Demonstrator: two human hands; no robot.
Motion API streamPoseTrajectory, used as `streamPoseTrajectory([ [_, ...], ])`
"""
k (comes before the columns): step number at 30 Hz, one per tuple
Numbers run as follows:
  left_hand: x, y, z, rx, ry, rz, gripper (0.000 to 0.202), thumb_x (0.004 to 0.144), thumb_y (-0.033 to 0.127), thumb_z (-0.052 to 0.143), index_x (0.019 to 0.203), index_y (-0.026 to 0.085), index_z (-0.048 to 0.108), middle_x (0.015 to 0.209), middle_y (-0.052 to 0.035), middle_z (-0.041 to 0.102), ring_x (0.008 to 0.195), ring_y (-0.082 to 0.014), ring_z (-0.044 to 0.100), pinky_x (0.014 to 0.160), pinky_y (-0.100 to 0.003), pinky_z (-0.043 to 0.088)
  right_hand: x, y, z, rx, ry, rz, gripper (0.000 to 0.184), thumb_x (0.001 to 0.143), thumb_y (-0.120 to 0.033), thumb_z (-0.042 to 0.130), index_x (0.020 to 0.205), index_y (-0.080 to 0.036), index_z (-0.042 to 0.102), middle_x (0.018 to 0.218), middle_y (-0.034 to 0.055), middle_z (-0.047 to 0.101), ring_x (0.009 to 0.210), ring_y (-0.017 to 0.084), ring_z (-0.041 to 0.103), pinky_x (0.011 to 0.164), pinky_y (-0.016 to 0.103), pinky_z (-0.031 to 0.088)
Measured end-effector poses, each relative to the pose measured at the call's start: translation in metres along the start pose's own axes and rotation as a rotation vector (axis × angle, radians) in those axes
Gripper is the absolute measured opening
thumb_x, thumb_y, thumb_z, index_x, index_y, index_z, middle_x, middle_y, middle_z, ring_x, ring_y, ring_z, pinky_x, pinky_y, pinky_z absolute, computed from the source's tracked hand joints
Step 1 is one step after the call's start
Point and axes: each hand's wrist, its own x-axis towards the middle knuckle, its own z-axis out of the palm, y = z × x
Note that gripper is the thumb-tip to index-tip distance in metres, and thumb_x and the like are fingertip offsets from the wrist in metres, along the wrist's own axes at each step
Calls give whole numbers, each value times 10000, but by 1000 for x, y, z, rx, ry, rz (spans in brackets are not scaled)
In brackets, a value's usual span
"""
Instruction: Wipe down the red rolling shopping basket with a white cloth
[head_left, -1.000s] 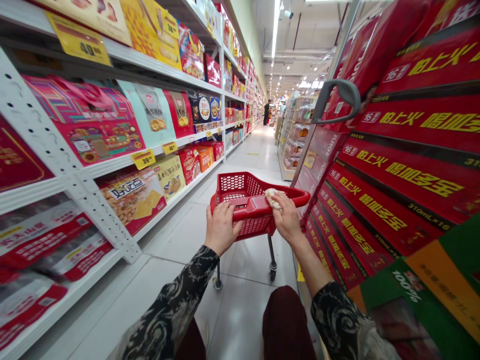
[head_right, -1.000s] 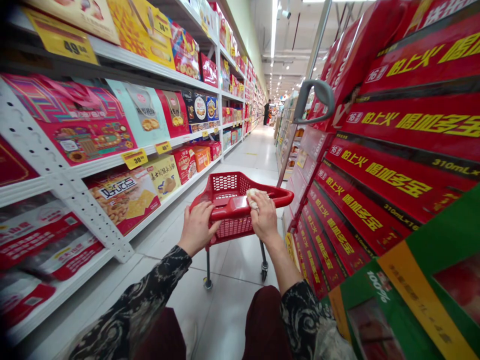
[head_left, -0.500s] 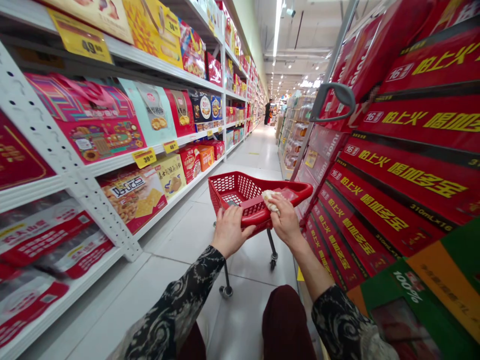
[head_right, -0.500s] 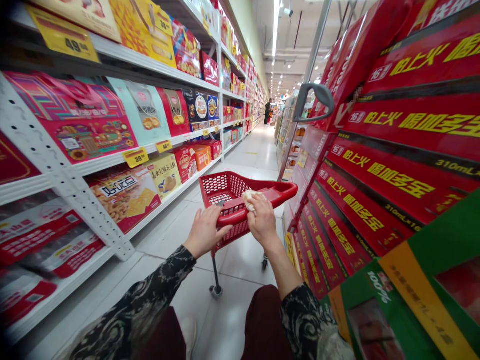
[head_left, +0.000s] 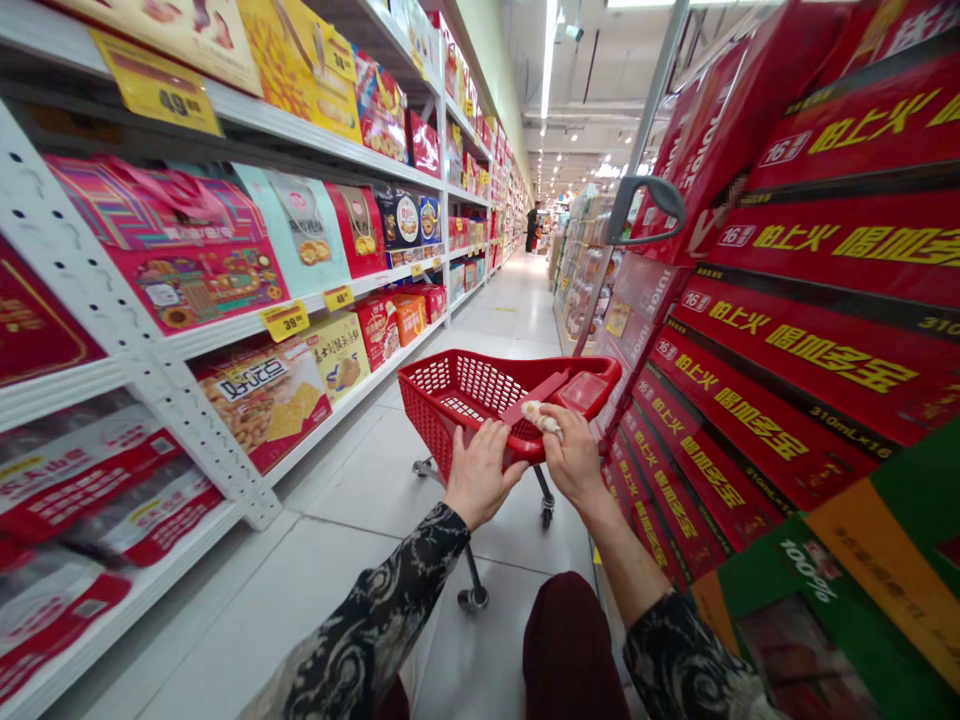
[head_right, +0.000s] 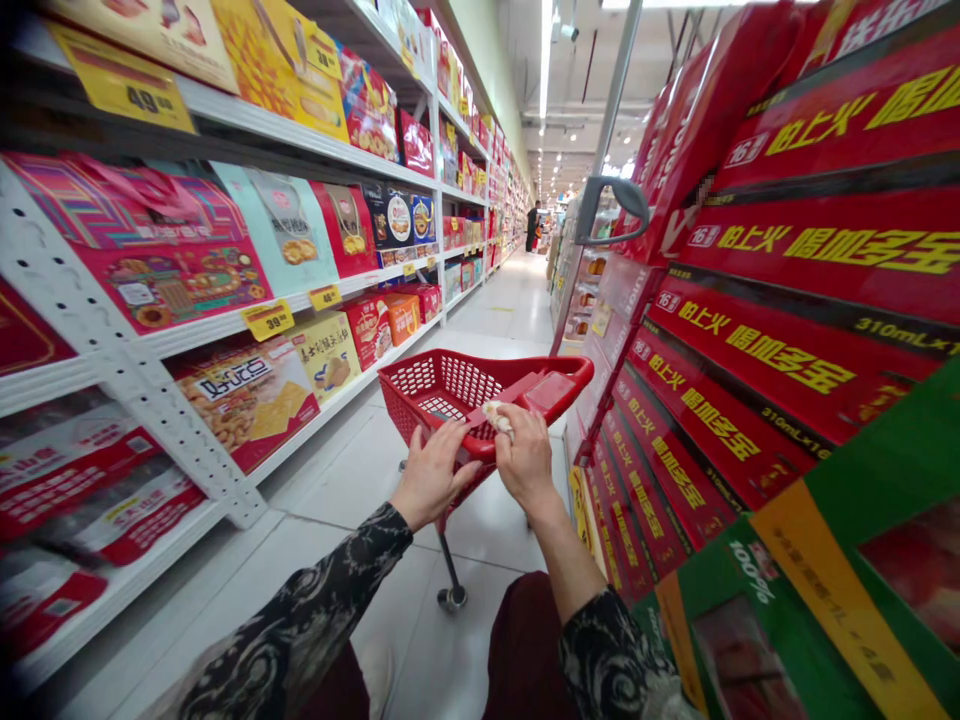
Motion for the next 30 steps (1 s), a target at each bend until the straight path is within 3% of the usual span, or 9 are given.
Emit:
streamPoseTrajectory([
  [8, 12, 20, -1, -24, 20, 13, 385, 845, 411, 426, 1149, 186, 497, 1139, -82, 611, 1081, -219, 523, 1059, -551, 175, -22, -20, -3, -4, -36, -90, 340, 740, -126, 411, 1028, -178, 584, 1097, 74, 624, 1061, 209, 530, 967, 405, 341],
  [13, 14, 30, 5, -26, 14, 2, 394, 823, 466, 457, 1104, 197, 521, 1117, -66, 615, 1060, -216, 521, 1063, -550, 157, -18, -4, -15, -36, 22, -24, 313, 755, -143, 398, 1004, -171, 586, 1009, 76, 643, 947, 203, 560, 912, 388, 381],
  [18, 20, 12, 14, -28, -87, -84, 534, 801, 545, 459, 1216, 209, 457, 1309, -96, 487, 1232, -252, 390, 1043, -562, 200, -20, 9, -22, -37, 39, -17, 314, 764, -153, 380, 1008, -171, 577, 1026, 83, 631, 974, 208, 548, 898, 384, 400],
  [22, 24, 3, 16, 37, -99, -27, 526, 796, 577, 444, 1187, 228, 484, 1204, -82, 554, 1153, -243, 458, 1040, -559, 191, -23, 15, -22, -54, 72, -2, 316, 760, -158, 377, 1004, -186, 576, 1034, 76, 628, 1003, 211, 544, 921, 396, 394],
  [30, 25, 24, 18, 46, -72, -65, 508, 790, 582, 440, 1094, 187, 532, 1082, -87, 604, 1064, -246, 505, 1026, -497, 244, -24, 35, -26, -99, 180, -32, 300, 759, -163, 385, 989, -175, 577, 1030, 85, 626, 993, 213, 547, 908, 391, 412],
])
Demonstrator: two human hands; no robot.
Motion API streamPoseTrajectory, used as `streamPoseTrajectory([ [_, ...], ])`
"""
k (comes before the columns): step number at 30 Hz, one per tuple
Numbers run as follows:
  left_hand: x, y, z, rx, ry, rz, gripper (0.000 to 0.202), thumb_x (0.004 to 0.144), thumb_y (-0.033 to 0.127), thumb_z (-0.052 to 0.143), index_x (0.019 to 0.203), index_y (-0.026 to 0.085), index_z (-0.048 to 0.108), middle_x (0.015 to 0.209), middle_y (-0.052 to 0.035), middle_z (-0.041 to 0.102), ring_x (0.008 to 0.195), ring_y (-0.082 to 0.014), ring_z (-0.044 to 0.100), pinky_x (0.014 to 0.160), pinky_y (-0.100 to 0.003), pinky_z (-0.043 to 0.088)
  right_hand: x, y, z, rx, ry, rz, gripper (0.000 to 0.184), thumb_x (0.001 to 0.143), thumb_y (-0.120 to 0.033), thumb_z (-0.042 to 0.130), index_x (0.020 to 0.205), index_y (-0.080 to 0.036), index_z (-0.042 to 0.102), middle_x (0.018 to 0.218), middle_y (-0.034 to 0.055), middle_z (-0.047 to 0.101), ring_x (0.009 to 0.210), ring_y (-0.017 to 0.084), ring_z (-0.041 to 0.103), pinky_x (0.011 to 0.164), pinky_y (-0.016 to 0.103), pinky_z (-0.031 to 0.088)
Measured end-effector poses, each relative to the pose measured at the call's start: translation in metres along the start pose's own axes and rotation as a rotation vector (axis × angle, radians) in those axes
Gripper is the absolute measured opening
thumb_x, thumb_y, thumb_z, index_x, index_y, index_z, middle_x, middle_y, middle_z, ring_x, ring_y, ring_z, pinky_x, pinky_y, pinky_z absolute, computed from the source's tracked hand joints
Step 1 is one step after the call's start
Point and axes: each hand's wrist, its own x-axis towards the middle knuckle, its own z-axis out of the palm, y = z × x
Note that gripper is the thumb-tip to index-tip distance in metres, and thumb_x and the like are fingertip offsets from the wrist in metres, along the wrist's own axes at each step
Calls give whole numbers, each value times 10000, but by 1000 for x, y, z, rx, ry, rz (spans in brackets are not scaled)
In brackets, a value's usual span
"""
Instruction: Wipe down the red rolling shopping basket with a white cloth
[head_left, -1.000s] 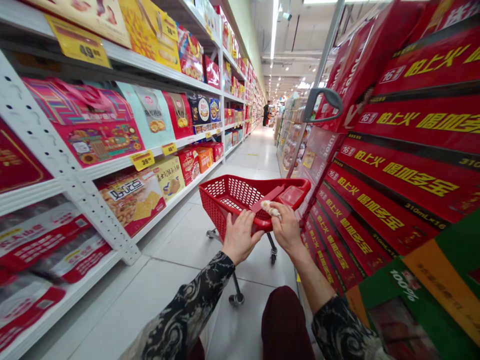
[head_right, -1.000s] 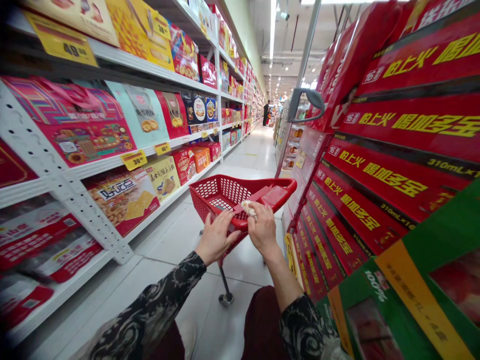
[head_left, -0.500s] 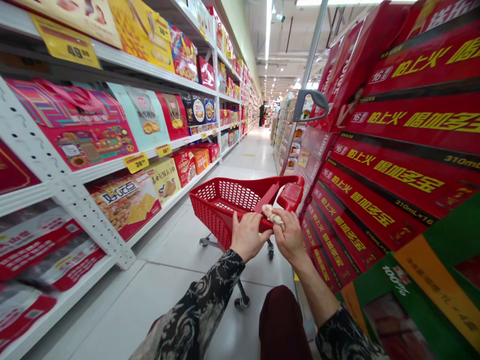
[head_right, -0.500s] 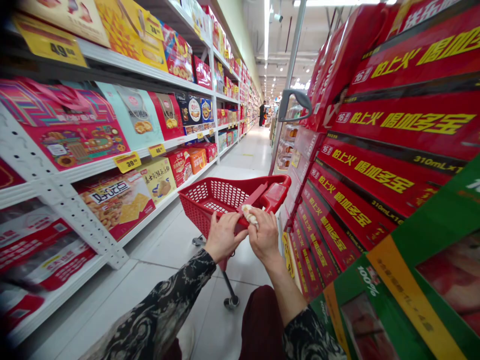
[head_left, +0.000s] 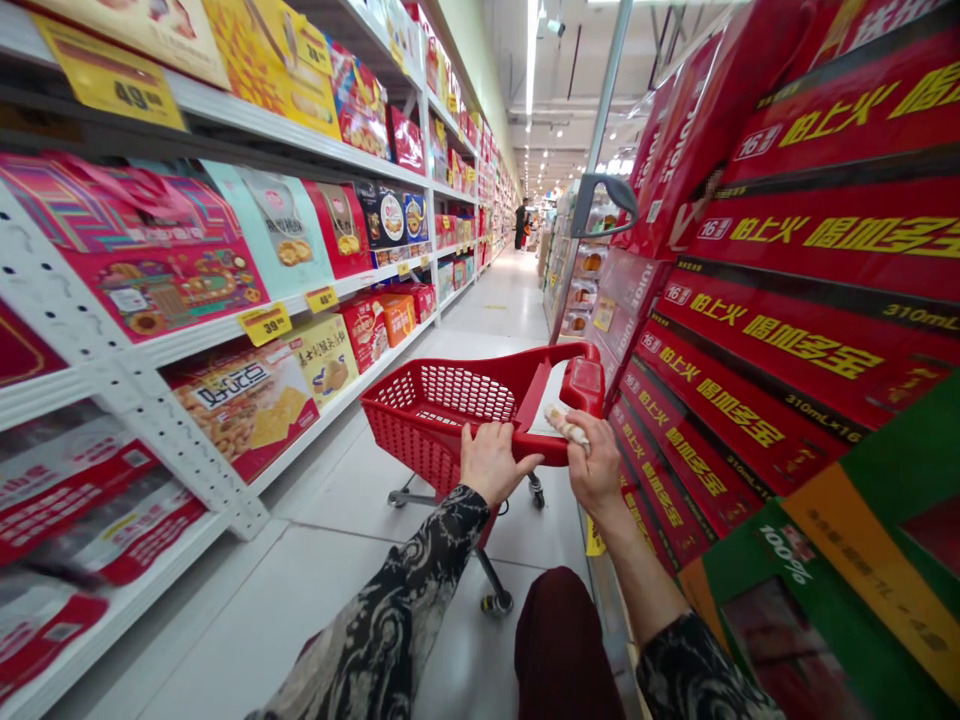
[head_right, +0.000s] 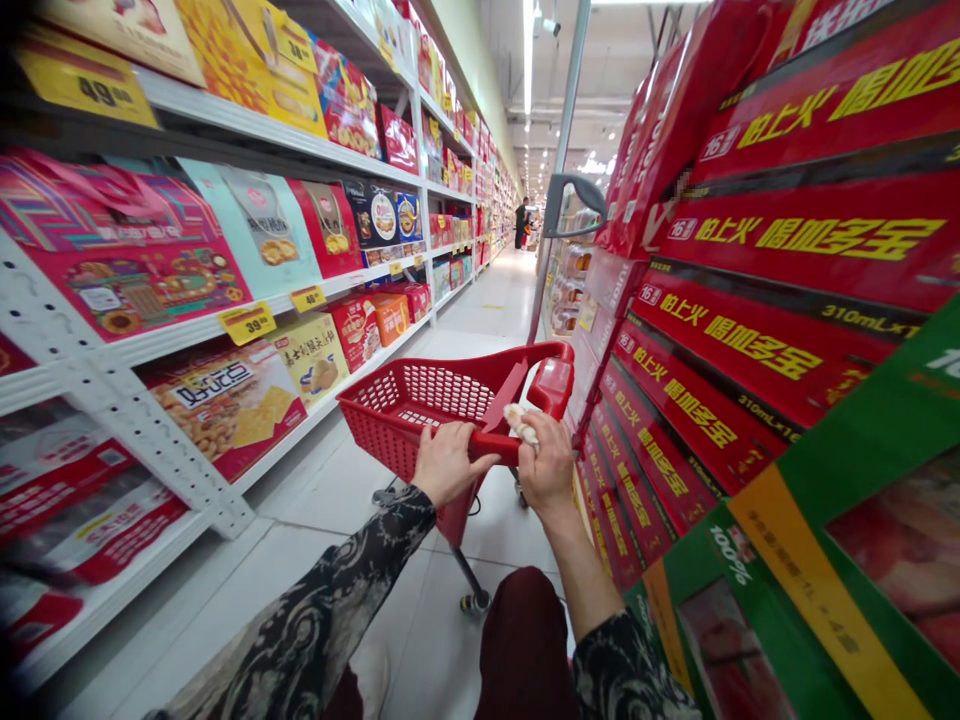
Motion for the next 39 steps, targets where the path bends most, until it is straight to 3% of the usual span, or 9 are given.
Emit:
streamPoseTrajectory([
  [3, -1, -9, 5, -26, -60, -49, 492, 820, 508, 430, 1175, 172, 487, 1222, -104, 547, 1164, -240, 454, 1040, -465, 256, 3, 8, -3, -34, 13, 20, 313, 749, -154, 386, 994, -170, 579, 1044, 87, 629, 992, 211, 551, 910, 387, 411],
  [5, -3, -20, 9, -34, -123, -127, 540, 832, 469, 416, 1279, 167, 398, 1369, -123, 426, 1275, -247, 350, 1049, -476, 249, 5, 9, -3, -85, 9, 45, 311, 745, -149, 387, 982, -168, 588, 1051, 90, 634, 997, 215, 554, 917, 394, 398],
  [10, -9, -36, 20, -8, -217, -144, 710, 793, 425, 474, 1394, 149, 216, 1487, -120, 215, 1369, -251, 173, 1080, -497, 189, 2, -17, 9, -216, -119, 17, 313, 743, -131, 424, 993, -176, 608, 1091, 83, 638, 1075, 227, 531, 1002, 446, 280],
  [13, -10, -37, 22, 5, -230, -141, 745, 772, 410, 498, 1400, 144, 199, 1492, -123, 195, 1374, -253, 157, 1080, -489, 196, -2, -36, 20, -220, -274, -48, 361, 729, -105, 444, 1044, -184, 603, 1167, 74, 610, 1145, 231, 490, 1043, 469, 200],
  [16, -11, -38, 22, 15, -233, -119, 753, 759, 372, 504, 1404, 148, 186, 1497, -124, 178, 1376, -252, 146, 1075, -487, 212, 0, -39, 22, -226, -372, -75, 402, 728, -95, 448, 1095, -184, 586, 1210, 73, 586, 1170, 230, 472, 1046, 463, 199],
  [23, -13, -35, 23, 0, -234, -99, 804, 730, 356, 526, 1409, 130, 161, 1497, -143, 166, 1378, -270, 130, 1061, -487, 249, 15, -16, 8, -337, -301, -7, 369, 751, -116, 444, 1084, -174, 593, 1159, 97, 611, 1093, 238, 524, 1028, 483, 222],
  [33, -15, -34, 20, -78, -264, -96, 790, 700, 293, 524, 1400, 135, 194, 1496, -131, 174, 1377, -259, 142, 1070, -503, 227, -8, -41, 46, -295, -499, -121, 521, 731, -72, 452, 1237, -182, 511, 1319, 82, 496, 1257, 229, 383, 1065, 449, 198],
  [35, -13, -36, 16, -110, -227, -95, 754, 716, 271, 508, 1393, 134, 207, 1486, -130, 212, 1371, -240, 175, 1077, -514, 201, -6, -38, 43, -296, -505, -97, 518, 735, -79, 456, 1240, -182, 505, 1315, 83, 501, 1247, 236, 401, 1065, 476, 184],
  [39, 1, -29, 3, -201, 9, 28, 569, 801, 172, 368, 1363, 145, 281, 1461, -104, 292, 1355, -154, 226, 1111, -450, 137, -3, -36, 33, -276, -552, -127, 566, 733, -123, 483, 1297, -134, 437, 1338, 124, 468, 1266, 254, 380, 1062, 494, 176],
])
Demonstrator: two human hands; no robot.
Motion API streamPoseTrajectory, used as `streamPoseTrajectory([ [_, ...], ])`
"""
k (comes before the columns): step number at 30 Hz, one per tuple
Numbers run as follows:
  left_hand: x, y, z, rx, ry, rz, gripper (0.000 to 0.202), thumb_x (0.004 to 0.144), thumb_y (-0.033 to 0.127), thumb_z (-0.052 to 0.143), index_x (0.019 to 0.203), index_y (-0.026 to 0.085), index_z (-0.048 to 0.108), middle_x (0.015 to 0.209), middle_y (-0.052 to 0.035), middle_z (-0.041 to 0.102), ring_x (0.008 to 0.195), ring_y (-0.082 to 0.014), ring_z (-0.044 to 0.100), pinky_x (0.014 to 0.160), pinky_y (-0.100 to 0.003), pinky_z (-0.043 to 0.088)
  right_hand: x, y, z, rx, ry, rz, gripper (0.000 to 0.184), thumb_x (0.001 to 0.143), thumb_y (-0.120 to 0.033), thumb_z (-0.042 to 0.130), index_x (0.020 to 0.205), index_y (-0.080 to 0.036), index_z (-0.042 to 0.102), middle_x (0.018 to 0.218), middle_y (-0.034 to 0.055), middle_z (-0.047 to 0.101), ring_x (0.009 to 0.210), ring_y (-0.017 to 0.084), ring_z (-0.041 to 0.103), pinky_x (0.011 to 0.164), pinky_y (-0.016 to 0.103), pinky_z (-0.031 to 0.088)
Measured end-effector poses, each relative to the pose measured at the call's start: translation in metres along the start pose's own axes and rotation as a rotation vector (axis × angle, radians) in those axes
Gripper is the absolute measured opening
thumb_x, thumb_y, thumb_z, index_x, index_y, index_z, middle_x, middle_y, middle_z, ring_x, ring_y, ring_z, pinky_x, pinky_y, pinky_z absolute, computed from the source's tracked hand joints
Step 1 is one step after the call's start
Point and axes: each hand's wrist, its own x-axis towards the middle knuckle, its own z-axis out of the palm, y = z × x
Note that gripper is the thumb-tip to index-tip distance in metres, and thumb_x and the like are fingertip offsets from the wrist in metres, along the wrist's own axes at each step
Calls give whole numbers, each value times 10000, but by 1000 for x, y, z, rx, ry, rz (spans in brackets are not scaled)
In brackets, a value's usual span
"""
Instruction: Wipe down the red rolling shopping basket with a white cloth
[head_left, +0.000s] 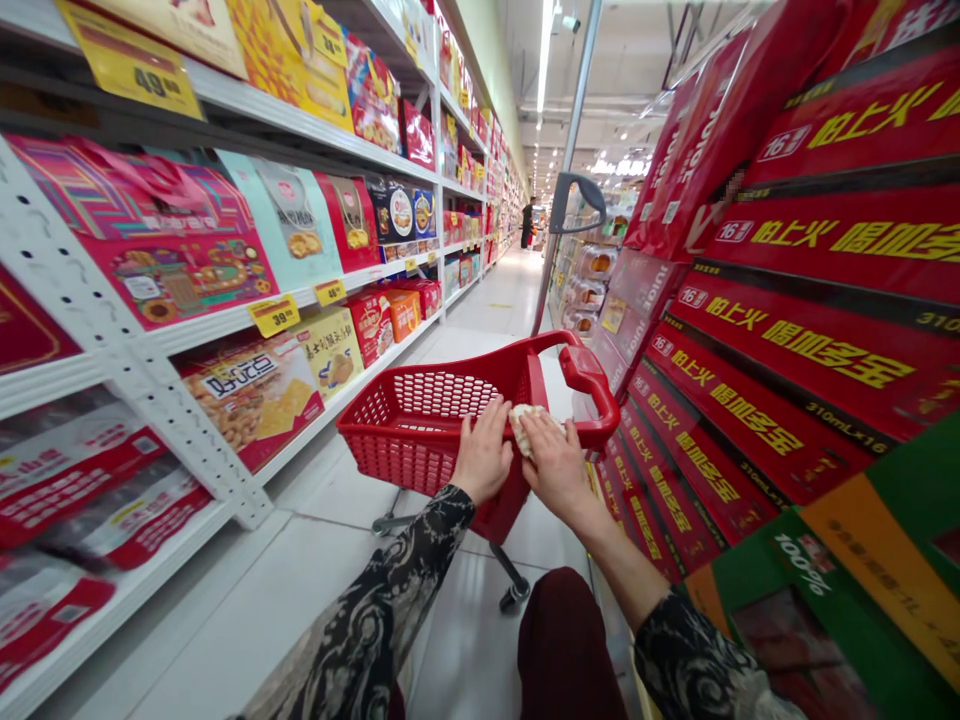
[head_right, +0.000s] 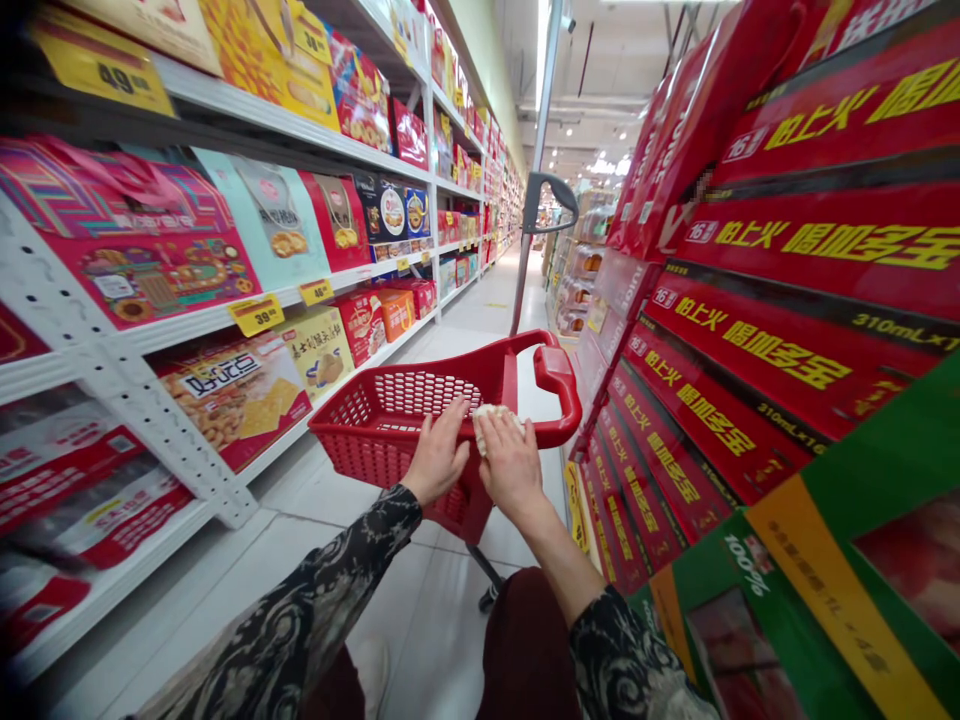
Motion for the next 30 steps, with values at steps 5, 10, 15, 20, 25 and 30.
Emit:
streamPoseTrajectory([
  [5, 14, 15, 0, -130, -95, 19, 433, 891, 287, 279, 1312, 225, 363, 1348, -43, 480, 1226, -144, 431, 1092, -472, 180, -3, 7, -17, 6, -36, 21, 596, 732, -232, 520, 1304, -107, 411, 1322, 154, 477, 1232, 275, 418, 1044, 526, 188],
  [10, 10, 21, 14, 25, -29, -70, 456, 860, 396, 386, 1285, 231, 408, 1338, -62, 472, 1212, -208, 416, 1055, -485, 237, -4, 18, -24, -48, 7, 68, 444, 764, -245, 505, 1200, -162, 517, 1212, 117, 578, 1186, 289, 455, 1032, 555, 169],
  [15, 15, 27, 21, 133, 26, -33, 454, 839, 399, 430, 1258, 225, 424, 1227, -73, 528, 1150, -231, 447, 1053, -515, 217, -4, 14, -16, -63, 47, 131, 424, 765, -140, 458, 1183, -142, 528, 1216, 113, 576, 1192, 275, 444, 1045, 529, 138],
  [20, 17, 22, 26, 167, 14, -8, 407, 857, 355, 410, 1248, 242, 408, 1263, -62, 510, 1175, -223, 441, 1066, -568, 163, -1, 17, -17, -62, 93, 127, 438, 747, -101, 432, 1171, -141, 534, 1172, 113, 599, 1121, 241, 494, 1013, 459, 202],
  [25, 4, -8, 25, 219, 9, -53, 392, 851, 323, 425, 1236, 250, 416, 1257, -59, 522, 1171, -215, 449, 1069, -565, 167, 1, 27, -26, -67, 79, 127, 384, 756, -120, 429, 1106, -173, 578, 1054, 85, 655, 990, 219, 558, 943, 425, 260],
  [30, -11, -36, 27, 251, 14, -136, 420, 855, 307, 403, 1270, 237, 399, 1320, -73, 481, 1234, -233, 396, 1059, -577, 184, -4, 24, -19, -107, 133, 171, 323, 775, -164, 458, 1063, -174, 605, 1046, 92, 651, 1003, 247, 547, 999, 506, 188],
])
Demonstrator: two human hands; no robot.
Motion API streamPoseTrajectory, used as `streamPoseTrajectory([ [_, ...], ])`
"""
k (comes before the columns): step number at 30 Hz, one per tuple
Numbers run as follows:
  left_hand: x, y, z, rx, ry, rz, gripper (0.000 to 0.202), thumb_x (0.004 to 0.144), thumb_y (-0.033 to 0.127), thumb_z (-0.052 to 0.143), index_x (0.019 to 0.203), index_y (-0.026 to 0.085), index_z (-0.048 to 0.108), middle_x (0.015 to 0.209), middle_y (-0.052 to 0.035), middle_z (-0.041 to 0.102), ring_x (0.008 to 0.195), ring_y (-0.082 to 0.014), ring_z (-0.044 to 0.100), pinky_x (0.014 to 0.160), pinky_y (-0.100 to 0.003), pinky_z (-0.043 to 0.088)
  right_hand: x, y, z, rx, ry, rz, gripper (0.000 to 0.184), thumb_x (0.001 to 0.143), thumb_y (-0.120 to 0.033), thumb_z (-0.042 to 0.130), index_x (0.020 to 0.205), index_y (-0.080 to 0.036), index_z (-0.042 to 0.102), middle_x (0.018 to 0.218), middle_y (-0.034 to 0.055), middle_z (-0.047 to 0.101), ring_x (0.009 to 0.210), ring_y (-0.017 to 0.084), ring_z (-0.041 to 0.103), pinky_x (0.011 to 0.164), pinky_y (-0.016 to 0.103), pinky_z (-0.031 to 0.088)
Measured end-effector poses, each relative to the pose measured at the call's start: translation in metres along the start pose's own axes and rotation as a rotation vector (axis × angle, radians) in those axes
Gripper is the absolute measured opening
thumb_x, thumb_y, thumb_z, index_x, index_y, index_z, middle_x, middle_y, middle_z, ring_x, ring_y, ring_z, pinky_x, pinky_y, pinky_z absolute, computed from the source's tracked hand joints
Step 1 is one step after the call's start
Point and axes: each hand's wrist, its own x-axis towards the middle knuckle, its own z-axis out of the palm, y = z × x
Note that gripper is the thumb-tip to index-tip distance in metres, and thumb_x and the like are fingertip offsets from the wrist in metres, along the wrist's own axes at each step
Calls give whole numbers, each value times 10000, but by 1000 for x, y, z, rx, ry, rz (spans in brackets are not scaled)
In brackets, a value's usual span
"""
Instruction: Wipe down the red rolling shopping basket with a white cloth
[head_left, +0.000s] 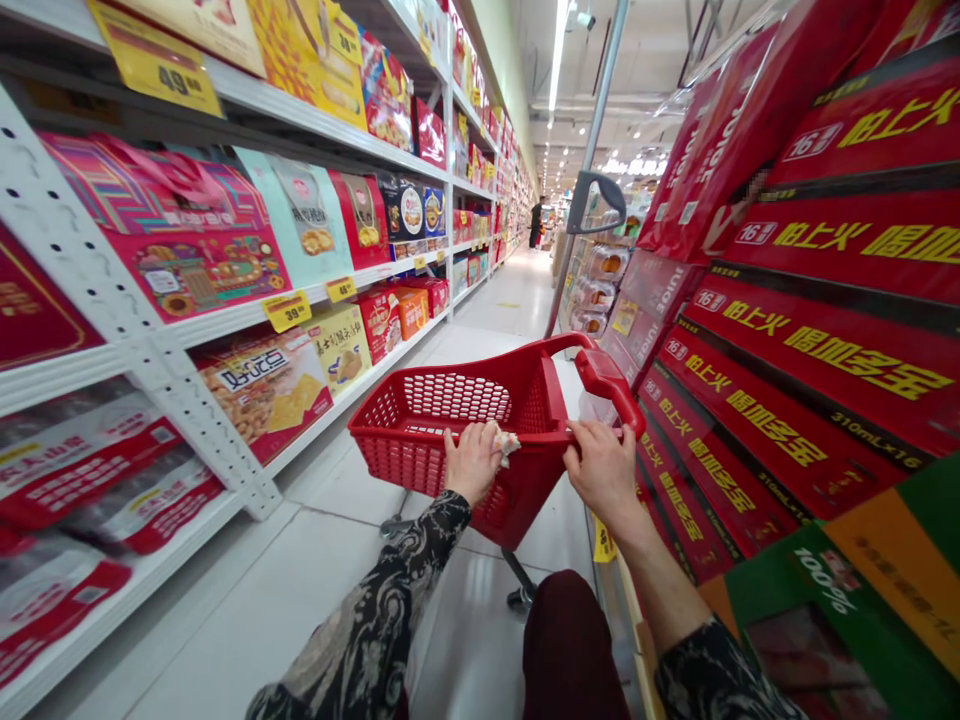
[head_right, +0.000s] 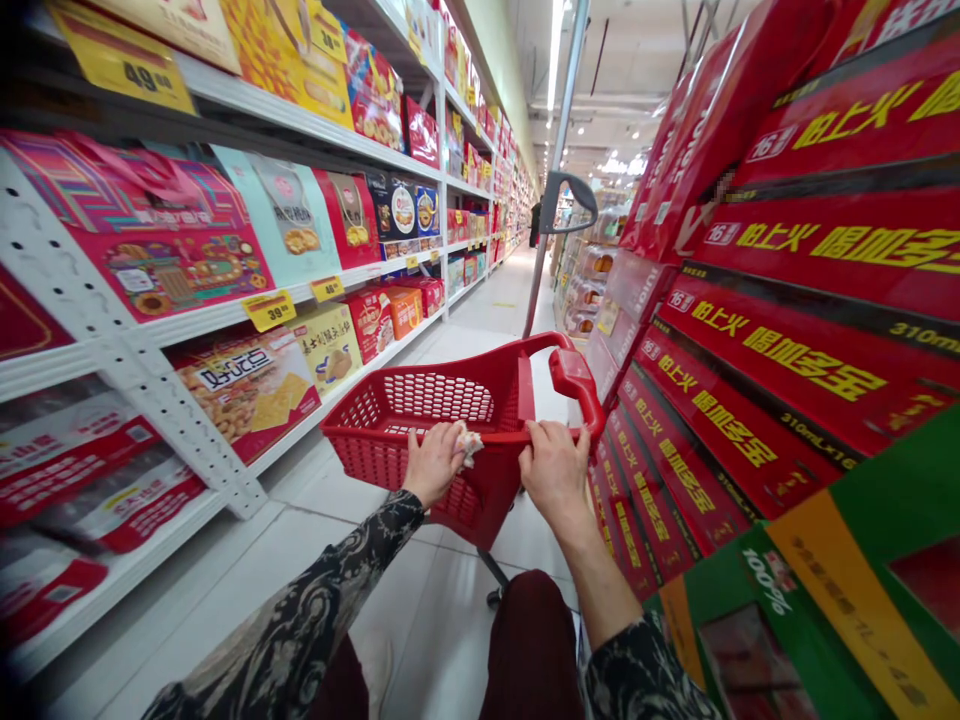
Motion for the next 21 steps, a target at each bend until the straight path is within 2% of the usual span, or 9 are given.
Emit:
streamPoseTrajectory([
  [3, -2, 7, 5, -17, 11, 49, 443, 857, 303, 391, 1296, 238, 384, 1362, -71, 447, 1276, -230, 349, 1073, -563, 161, -4, -15, 9, 2, -26, -8, 315, 780, -170, 466, 1065, -173, 600, 1106, 99, 628, 1098, 273, 502, 1022, 563, 128],
  [7, -3, 16, 9, -32, 1, 114, 459, 863, 295, 366, 1319, 240, 369, 1387, -66, 424, 1295, -223, 331, 1082, -558, 140, -8, -30, 17, 47, -117, -40, 296, 788, -174, 471, 1053, -180, 604, 1139, 91, 616, 1153, 273, 472, 1027, 562, 160],
  [14, -10, -24, 14, 49, 6, -15, 456, 857, 268, 367, 1311, 246, 399, 1387, -77, 424, 1299, -250, 323, 1062, -568, 177, -14, -20, 21, 51, -99, -52, 316, 774, -152, 479, 1063, -165, 607, 1178, 103, 599, 1184, 283, 447, 1038, 573, 140],
  [16, -10, -25, 16, 62, 23, -21, 460, 855, 264, 367, 1314, 241, 399, 1381, -81, 432, 1293, -253, 331, 1060, -564, 186, -14, -26, 22, 51, -104, -49, 308, 779, -156, 477, 1056, -166, 611, 1160, 110, 607, 1172, 281, 460, 1037, 579, 142],
  [21, -7, -14, 22, 59, 51, 43, 452, 863, 258, 352, 1310, 215, 407, 1356, -91, 461, 1270, -248, 362, 1052, -565, 208, -13, -46, 32, 108, -196, -114, 308, 793, -172, 463, 1066, -190, 605, 1163, 100, 610, 1162, 263, 471, 1037, 569, 163],
])
